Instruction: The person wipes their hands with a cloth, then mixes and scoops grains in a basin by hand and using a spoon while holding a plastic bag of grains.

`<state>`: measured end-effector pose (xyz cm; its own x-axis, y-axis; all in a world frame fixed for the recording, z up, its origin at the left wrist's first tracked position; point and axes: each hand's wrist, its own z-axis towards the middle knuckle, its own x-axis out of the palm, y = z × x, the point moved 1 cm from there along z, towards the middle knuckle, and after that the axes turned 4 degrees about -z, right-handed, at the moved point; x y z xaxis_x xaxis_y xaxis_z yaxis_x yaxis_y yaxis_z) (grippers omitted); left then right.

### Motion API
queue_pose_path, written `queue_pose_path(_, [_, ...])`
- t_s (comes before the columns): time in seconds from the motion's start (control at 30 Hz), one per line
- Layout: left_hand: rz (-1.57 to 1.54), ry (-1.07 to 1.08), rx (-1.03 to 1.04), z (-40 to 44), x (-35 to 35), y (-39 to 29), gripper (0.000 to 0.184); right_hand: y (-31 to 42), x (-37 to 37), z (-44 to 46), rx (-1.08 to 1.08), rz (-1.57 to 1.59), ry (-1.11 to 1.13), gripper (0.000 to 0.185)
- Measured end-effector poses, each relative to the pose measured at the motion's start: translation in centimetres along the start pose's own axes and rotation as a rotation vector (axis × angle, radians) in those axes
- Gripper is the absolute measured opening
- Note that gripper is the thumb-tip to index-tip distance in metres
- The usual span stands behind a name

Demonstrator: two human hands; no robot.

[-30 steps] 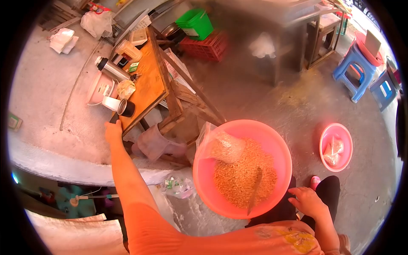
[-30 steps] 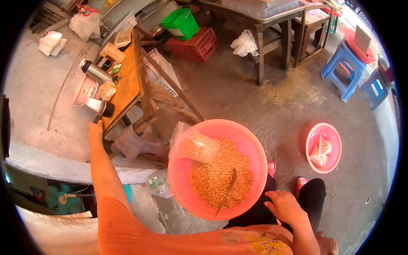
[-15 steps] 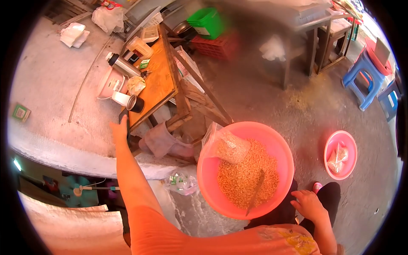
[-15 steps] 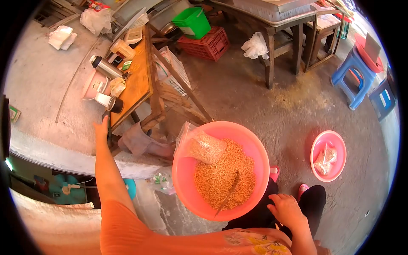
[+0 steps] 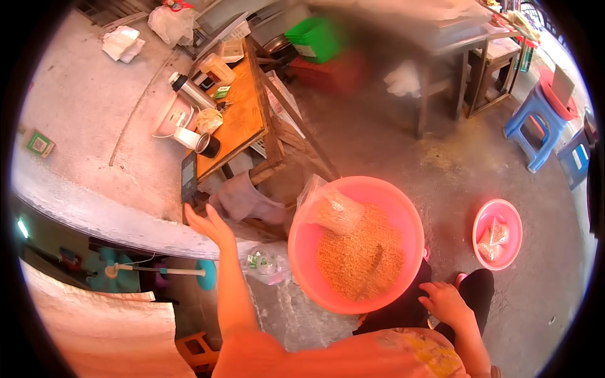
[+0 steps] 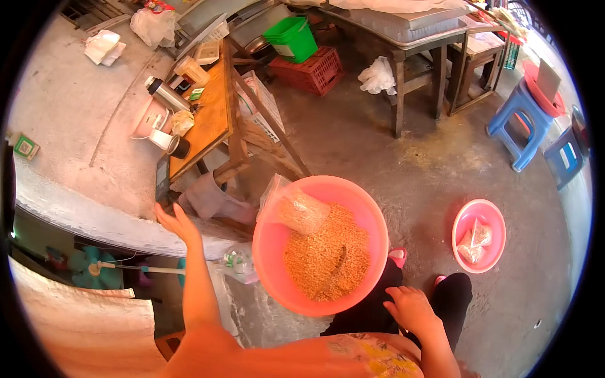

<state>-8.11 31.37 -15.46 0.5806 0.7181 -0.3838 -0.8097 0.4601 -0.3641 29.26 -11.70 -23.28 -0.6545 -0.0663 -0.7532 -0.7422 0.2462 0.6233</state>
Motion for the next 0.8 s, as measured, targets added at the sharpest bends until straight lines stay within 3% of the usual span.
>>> queue_pose_path(0.1, [-0.034,0.174,-0.054,-6.5,-3.1,-2.8,0.059,-0.4,0.3,-0.9,-0.003,-0.016,-0.008,0.030])
queue_pose_path(0.3, [-0.064,0.510,-0.407,-17.5,-6.1,-3.8,0.060,-1.4,2.3,-2.8,-0.026,-0.038,-0.004,0.030])
queue_pose_path(0.4, [-0.133,0.507,-0.440,-21.7,-6.4,-4.4,0.062,-1.6,3.1,-4.4,-0.091,-0.054,0.013,0.029])
queue_pose_path(0.5, [-0.175,0.480,-0.648,-25.3,-5.5,-5.3,0.055,-2.2,3.2,-6.4,-0.126,-0.074,0.036,0.029])
queue_pose_path(0.6, [-0.866,0.437,-1.063,-25.8,-5.0,-7.3,0.045,-3.6,3.3,-9.1,-0.091,-0.112,0.070,0.030])
queue_pose_path(0.7, [-0.706,0.432,-0.873,-25.4,-4.6,-7.0,0.032,-5.3,3.7,-12.0,-0.026,-0.051,-0.030,0.025])
queue_pose_path(0.8, [-0.539,0.477,-0.713,-25.0,-4.2,-5.7,0.028,-8.5,6.3,-13.7,-0.100,0.085,-0.195,0.018])
